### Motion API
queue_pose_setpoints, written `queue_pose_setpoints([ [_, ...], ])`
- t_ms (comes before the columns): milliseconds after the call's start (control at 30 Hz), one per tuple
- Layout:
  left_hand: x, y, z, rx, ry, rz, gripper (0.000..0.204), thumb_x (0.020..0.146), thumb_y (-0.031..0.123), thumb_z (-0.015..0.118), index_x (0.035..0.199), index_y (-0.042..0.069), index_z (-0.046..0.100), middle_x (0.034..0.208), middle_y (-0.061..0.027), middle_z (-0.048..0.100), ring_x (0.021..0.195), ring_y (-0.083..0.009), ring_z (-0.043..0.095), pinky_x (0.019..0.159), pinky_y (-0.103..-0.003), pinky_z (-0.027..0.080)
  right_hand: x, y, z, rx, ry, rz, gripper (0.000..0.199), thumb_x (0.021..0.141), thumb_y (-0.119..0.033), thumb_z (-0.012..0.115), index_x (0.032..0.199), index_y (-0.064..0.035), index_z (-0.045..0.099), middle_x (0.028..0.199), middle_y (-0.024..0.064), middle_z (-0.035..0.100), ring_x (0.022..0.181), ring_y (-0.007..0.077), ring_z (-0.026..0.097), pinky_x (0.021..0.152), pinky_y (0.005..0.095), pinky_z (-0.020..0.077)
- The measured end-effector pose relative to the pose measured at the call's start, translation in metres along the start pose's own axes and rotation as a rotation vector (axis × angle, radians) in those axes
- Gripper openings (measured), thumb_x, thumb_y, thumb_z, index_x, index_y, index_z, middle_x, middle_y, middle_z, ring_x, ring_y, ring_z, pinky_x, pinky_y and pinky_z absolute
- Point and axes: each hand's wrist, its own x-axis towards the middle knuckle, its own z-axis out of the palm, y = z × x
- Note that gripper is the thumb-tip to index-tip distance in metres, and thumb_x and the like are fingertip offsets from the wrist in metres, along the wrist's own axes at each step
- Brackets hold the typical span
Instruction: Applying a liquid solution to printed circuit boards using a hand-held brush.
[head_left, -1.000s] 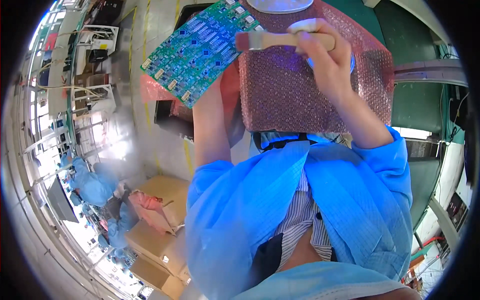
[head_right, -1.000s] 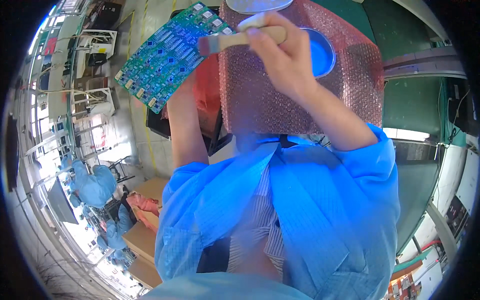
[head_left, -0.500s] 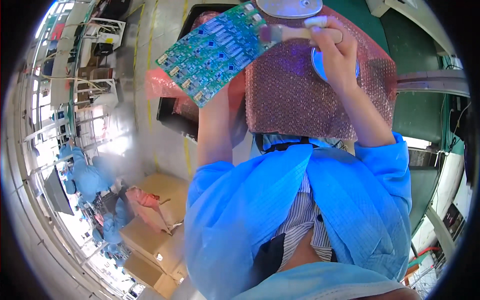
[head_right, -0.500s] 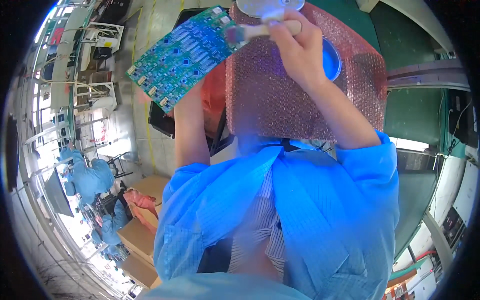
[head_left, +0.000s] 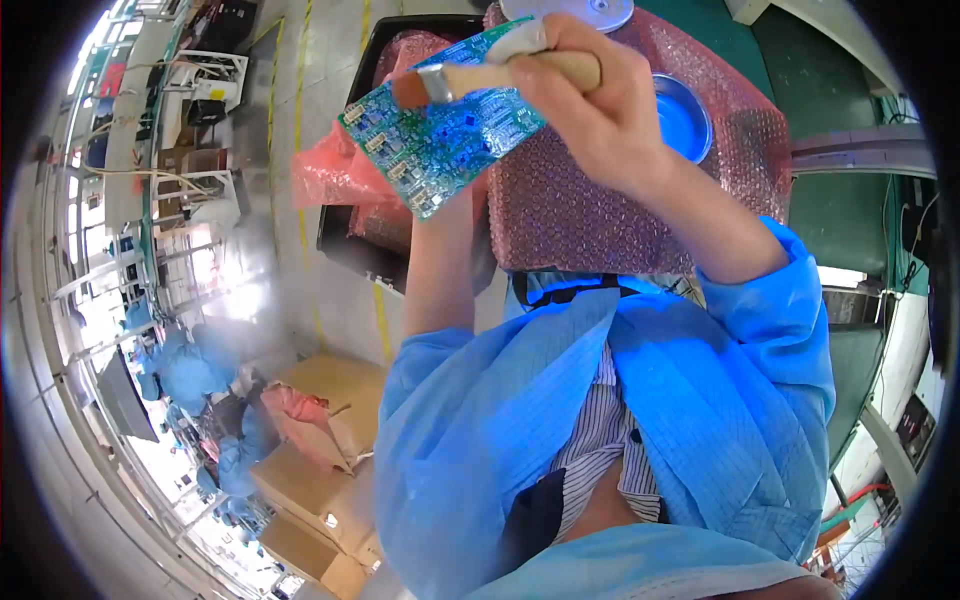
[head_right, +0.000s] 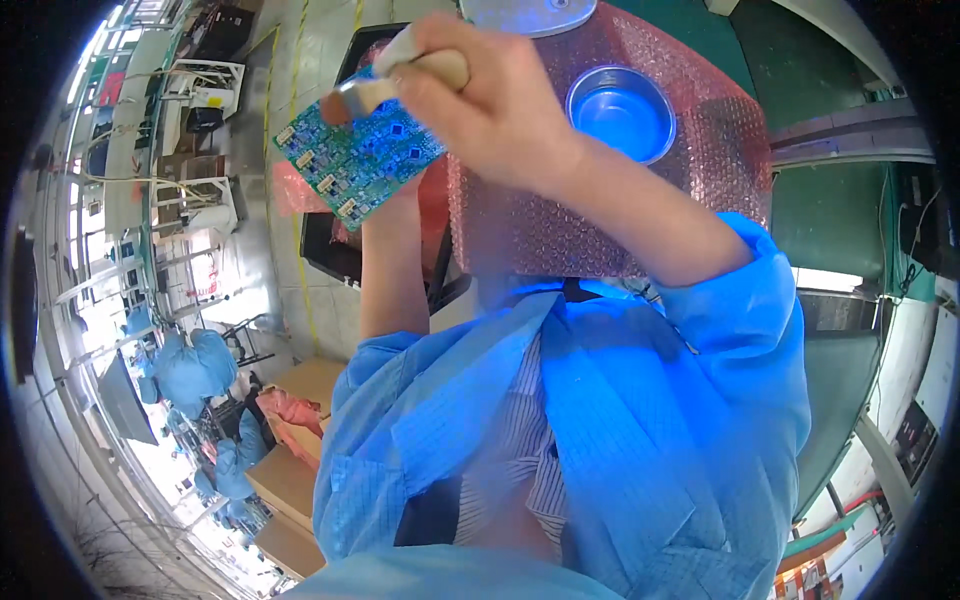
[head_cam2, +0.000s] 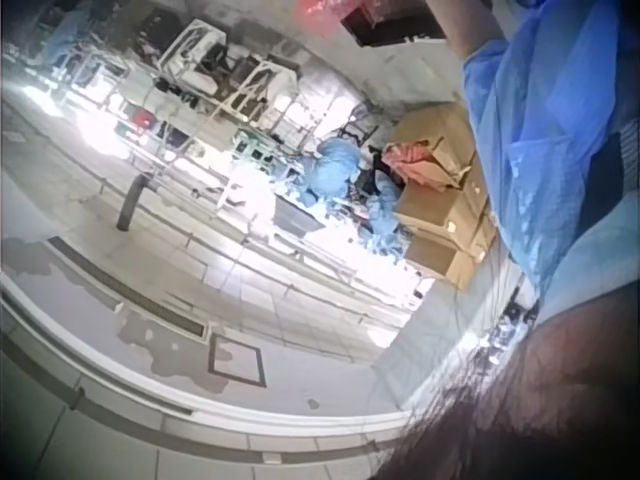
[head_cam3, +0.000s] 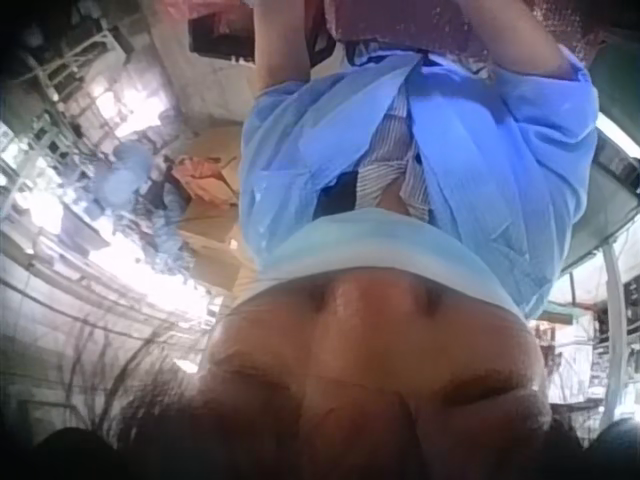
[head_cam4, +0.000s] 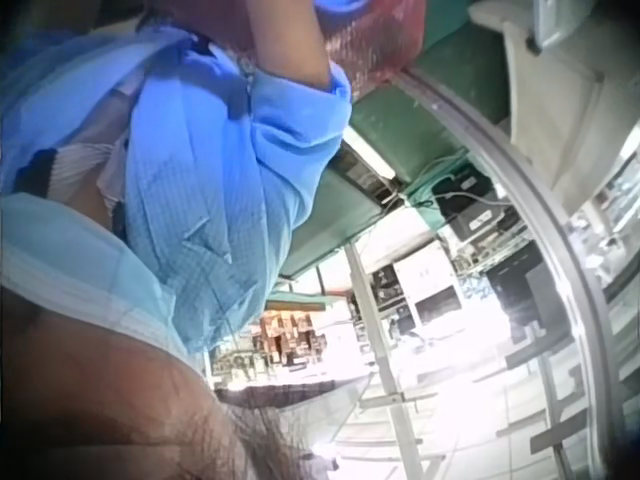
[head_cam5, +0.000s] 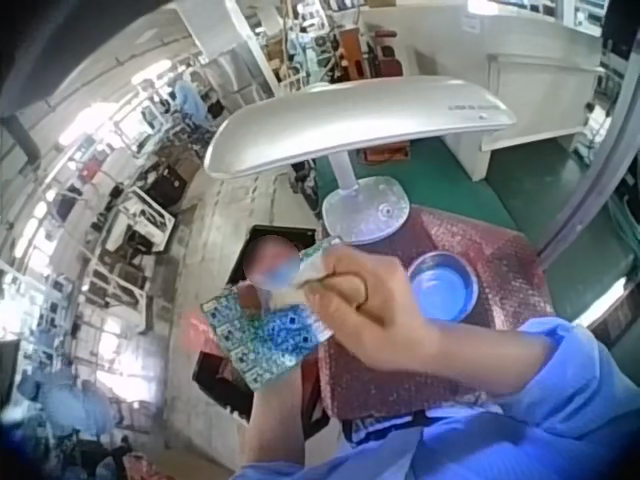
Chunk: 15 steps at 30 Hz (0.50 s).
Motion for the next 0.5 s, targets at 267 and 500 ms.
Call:
queue_pose_setpoints([
  [267, 0.003, 0.002, 0.051, 0.050, 0.390, -0.082, 0.041, 0.089, 0.033, 0.034, 0.116, 0.004, 0.043, 0.115, -0.0124, 0.048, 0.104, -0.0220, 0.048, 0.085, -0.036, 0.042, -0.001, 0.002, -0.010, 0.127, 0.085, 0.044, 0.014, 0.081, 0.001, 0.042, 0.087, 0.0035, 0.055, 0.071, 0.0040, 0.060, 0.061, 0.0066, 0.052, 0.052, 0.0172, 0.0394],
  [500, 0.012, 0.002, -0.052, -0.223, -0.219, -0.278, 0.049, 0.088, 0.039, 0.032, 0.120, 0.003, 0.037, 0.117, -0.0144, 0.046, 0.103, -0.0225, 0.048, 0.089, -0.039, 0.040, 0.009, 0.036, -0.043, -0.093, 0.306, 0.181, 0.008, 0.079, -0.004, 0.053, 0.083, 0.0019, 0.055, 0.079, 0.0065, 0.062, 0.068, 0.0071, 0.055, 0.058, 0.0170, 0.0414],
])
